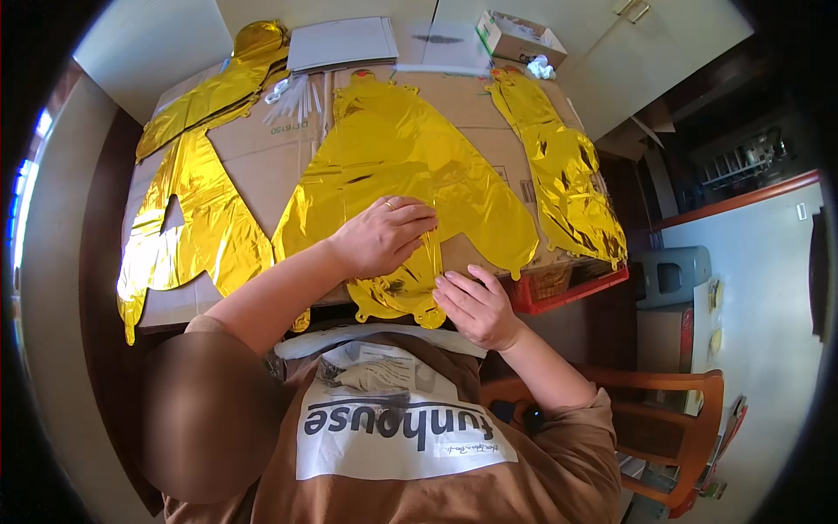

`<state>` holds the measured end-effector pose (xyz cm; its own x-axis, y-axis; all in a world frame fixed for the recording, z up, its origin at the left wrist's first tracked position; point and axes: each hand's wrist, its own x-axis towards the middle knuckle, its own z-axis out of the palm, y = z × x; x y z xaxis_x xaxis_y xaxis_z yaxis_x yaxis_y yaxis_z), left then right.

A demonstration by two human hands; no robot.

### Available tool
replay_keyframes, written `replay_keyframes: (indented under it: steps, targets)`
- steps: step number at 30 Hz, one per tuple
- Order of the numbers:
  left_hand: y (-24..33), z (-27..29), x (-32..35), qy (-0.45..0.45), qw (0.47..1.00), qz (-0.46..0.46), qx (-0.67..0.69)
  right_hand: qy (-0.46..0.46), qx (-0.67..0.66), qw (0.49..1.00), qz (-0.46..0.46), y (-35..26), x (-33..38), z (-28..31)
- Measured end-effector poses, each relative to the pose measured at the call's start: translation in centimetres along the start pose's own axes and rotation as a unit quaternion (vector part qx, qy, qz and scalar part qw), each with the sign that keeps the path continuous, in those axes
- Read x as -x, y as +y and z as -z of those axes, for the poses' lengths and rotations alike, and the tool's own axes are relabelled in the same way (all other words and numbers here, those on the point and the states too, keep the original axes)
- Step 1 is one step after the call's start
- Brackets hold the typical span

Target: Folding and placing gold foil letter balloons into plastic packaging with cardboard backings.

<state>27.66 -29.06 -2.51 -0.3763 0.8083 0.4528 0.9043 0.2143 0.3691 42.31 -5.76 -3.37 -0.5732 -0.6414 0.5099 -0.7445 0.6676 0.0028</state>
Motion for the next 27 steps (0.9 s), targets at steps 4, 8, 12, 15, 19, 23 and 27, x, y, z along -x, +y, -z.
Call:
replay_keyframes:
  steps: [4,8,12,15,19,23,27]
  targets:
    - [0.1,0.1,0.1,0.007,1.0,0.001,0.005,-0.051,-0.106,0.993,-0.03,0.4,-0.6,1.6]
    - [-0.2,0.0,0.5,-0.004,1.0,0.011,0.0,0.031,-0.233,0.955,-0.179,4.1,-3.8,3.9]
    - [-0.1,0.0,0.2,-0.007,1.0,0.008,0.01,0.016,-0.22,0.892,-0.394,11.9,-9.0,1.4]
    - [-0.2,0.2,0.3,-0.006,1.0,0.011,0.019,-0.085,-0.077,0.901,-0.418,16.1,-12.7,-1.8]
    - [-0.1,0.4,0.3,-0.007,0.999,0.022,0.027,-0.244,0.016,0.857,-0.454,17.0,-16.6,-2.1]
    - [-0.1,0.4,0.3,-0.011,0.999,0.025,0.026,-0.292,-0.043,0.827,-0.479,18.3,-17.3,-2.8]
    - [-0.2,0.4,0.4,-0.01,0.999,0.03,0.027,-0.18,-0.001,0.87,-0.46,16.4,-16.6,-2.7]
